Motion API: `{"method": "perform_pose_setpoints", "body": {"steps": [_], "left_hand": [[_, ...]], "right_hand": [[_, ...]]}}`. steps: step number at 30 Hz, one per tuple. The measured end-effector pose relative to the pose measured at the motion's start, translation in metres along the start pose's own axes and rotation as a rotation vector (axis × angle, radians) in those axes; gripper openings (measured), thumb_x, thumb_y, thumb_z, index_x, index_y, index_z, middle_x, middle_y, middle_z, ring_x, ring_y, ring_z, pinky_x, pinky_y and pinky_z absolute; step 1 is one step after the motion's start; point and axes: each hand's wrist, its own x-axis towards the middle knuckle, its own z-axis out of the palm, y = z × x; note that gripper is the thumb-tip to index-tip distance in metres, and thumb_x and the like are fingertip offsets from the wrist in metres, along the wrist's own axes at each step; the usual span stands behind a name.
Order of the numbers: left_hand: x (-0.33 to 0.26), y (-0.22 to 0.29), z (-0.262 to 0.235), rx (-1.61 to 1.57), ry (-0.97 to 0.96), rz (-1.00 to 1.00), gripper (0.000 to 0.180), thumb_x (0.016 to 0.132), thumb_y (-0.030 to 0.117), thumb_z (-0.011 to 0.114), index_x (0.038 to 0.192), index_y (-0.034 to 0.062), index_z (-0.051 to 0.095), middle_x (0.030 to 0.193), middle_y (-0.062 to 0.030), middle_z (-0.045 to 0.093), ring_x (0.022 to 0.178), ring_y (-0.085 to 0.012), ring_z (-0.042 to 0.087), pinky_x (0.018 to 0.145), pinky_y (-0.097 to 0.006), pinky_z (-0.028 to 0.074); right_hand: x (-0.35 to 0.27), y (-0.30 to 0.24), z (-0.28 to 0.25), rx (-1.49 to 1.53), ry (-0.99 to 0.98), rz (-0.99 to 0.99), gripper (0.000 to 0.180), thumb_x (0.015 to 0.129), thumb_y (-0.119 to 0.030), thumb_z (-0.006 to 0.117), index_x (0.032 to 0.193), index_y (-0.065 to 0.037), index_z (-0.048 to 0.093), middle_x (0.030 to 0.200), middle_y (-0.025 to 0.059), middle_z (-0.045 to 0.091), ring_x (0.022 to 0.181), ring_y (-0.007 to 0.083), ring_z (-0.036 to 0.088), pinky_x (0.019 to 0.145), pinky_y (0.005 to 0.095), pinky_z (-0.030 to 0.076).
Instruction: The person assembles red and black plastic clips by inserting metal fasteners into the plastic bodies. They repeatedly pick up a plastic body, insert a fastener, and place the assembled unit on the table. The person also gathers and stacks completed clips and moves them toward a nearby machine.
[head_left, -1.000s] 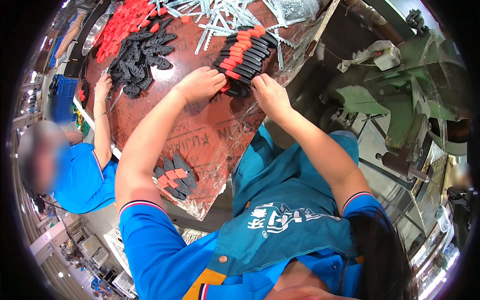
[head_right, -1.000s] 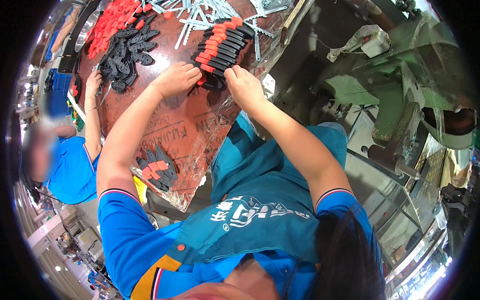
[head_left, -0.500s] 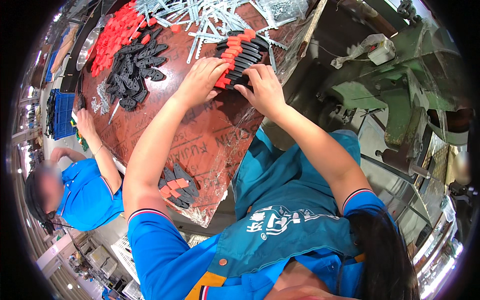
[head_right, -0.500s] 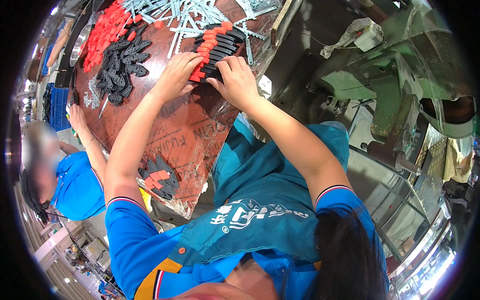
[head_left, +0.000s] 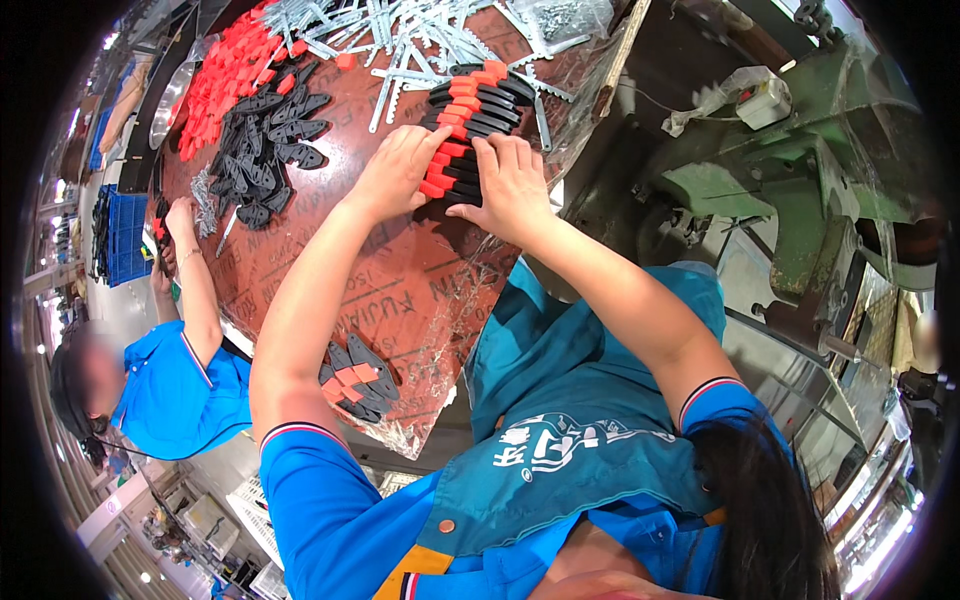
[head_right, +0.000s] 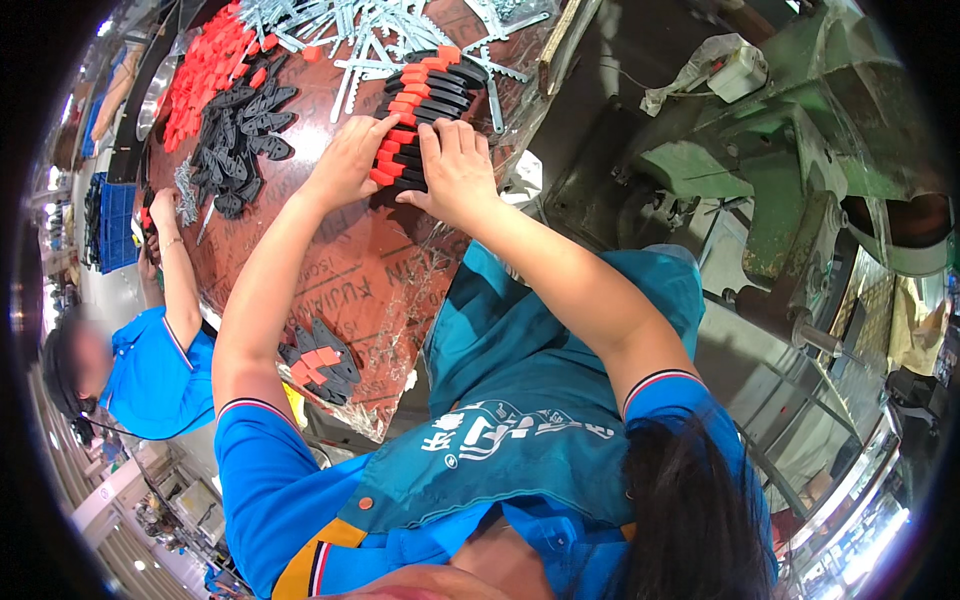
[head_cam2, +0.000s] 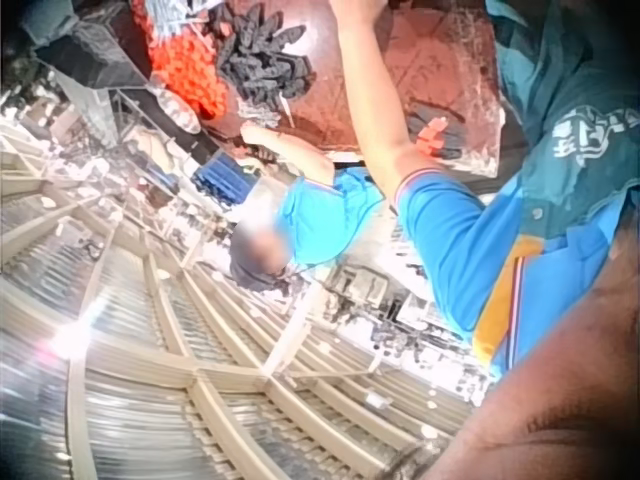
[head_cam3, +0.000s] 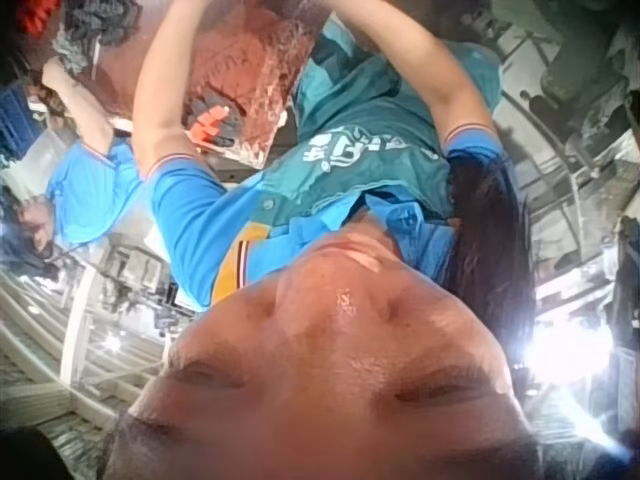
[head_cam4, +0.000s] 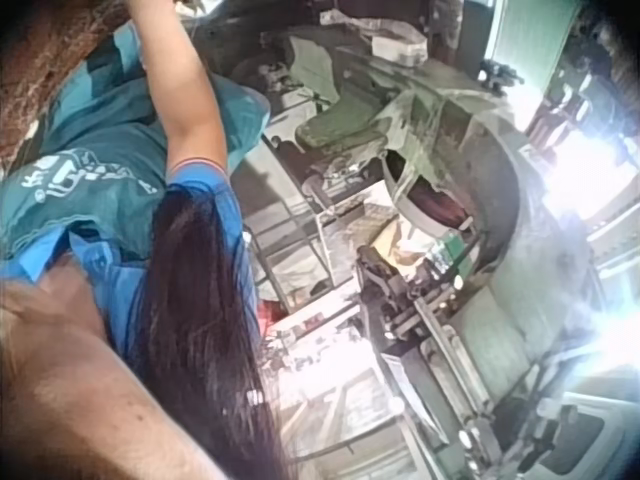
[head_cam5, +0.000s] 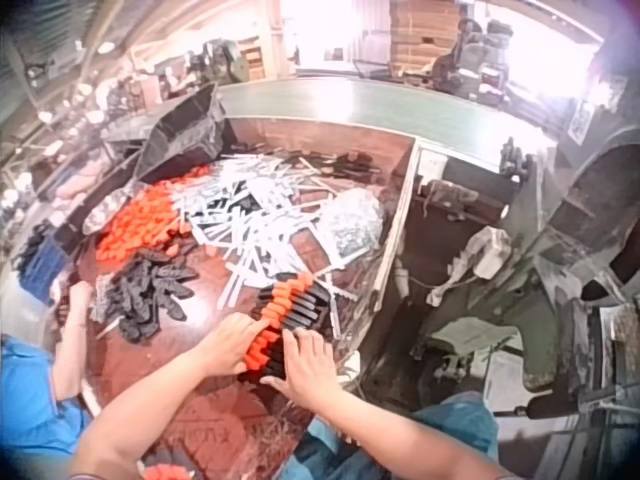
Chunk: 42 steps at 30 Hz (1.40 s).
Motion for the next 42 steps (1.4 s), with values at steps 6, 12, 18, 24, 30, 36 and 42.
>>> {"method": "perform_pose_setpoints", "body": {"steps": [6,12,18,24,30,36,42], "left_hand": [[-0.003,0.002,-0.001,-0.069,0.022,-0.052,0.09,0.058,0.007,0.078,0.139,0.0068,0.039,0.116,-0.0141,0.05,0.112,-0.035,0.049,0.101,-0.044,0.041],[0.003,0.005,-0.004,0.017,0.112,-0.039,0.077,0.061,0.011,0.076,0.132,0.007,0.045,0.122,-0.0149,0.049,0.116,-0.0362,0.047,0.1,-0.046,0.038],[0.001,-0.002,0.006,-0.041,0.134,-0.016,0.079,0.061,0.011,0.076,0.133,0.0088,0.045,0.126,-0.0147,0.048,0.118,-0.0362,0.047,0.101,-0.046,0.037],[-0.005,0.01,0.006,0.011,0.174,-0.038,0.087,0.061,0.011,0.076,0.14,0.0091,0.04,0.13,-0.0153,0.048,0.12,-0.0362,0.046,0.104,-0.047,0.034],[-0.044,0.057,0.013,-0.12,0.258,-0.457,0.103,0.061,0.001,0.077,0.151,0.0112,0.029,0.154,-0.0136,0.028,0.141,-0.0399,0.027,0.117,-0.053,0.022],[-0.036,0.049,0.031,-0.07,0.05,-0.409,0.093,0.068,-0.009,0.064,0.152,0.01,0.029,0.158,-0.011,0.025,0.146,-0.0345,0.023,0.118,-0.055,0.021],[-0.033,0.031,-0.005,-0.308,-0.136,-0.29,0.1,0.067,-0.006,0.07,0.154,0.0105,0.024,0.161,-0.0147,0.018,0.148,-0.0369,0.021,0.117,-0.048,0.03]], "right_hand": [[-0.007,-0.001,0.006,-0.047,0.012,0.009,0.094,0.059,-0.033,0.089,0.137,-0.004,0.043,0.128,0.0178,0.046,0.118,0.0376,0.046,0.094,0.0482,0.041],[0.001,0.001,0.005,-0.031,-0.082,0.046,0.094,0.058,-0.032,0.089,0.134,0.0,0.044,0.125,0.0179,0.047,0.113,0.0363,0.047,0.092,0.0482,0.042],[0.001,0.001,0.016,-0.048,-0.007,0.024,0.092,0.058,-0.028,0.088,0.133,0.002,0.043,0.124,0.0166,0.049,0.113,0.0347,0.048,0.094,0.0481,0.042],[0.0,-0.001,0.03,-0.043,0.046,0.01,0.077,0.059,-0.023,0.085,0.122,0.001,0.049,0.11,0.0139,0.057,0.104,0.0309,0.055,0.091,0.0429,0.045],[-0.007,0.009,0.014,0.073,-0.109,-0.015,0.064,0.057,-0.015,0.085,0.112,-0.005,0.054,0.097,0.009,0.059,0.093,0.0295,0.059,0.077,0.0386,0.052],[-0.015,-0.002,0.019,0.139,-0.041,0.033,0.087,0.058,-0.012,0.084,0.133,0.003,0.042,0.113,0.0178,0.053,0.102,0.0351,0.055,0.085,0.0415,0.052],[-0.021,0.005,0.018,0.103,-0.053,0.031,0.102,0.055,-0.023,0.09,0.138,0.005,0.038,0.129,0.024,0.046,0.113,0.0404,0.051,0.098,0.0448,0.046]]}}
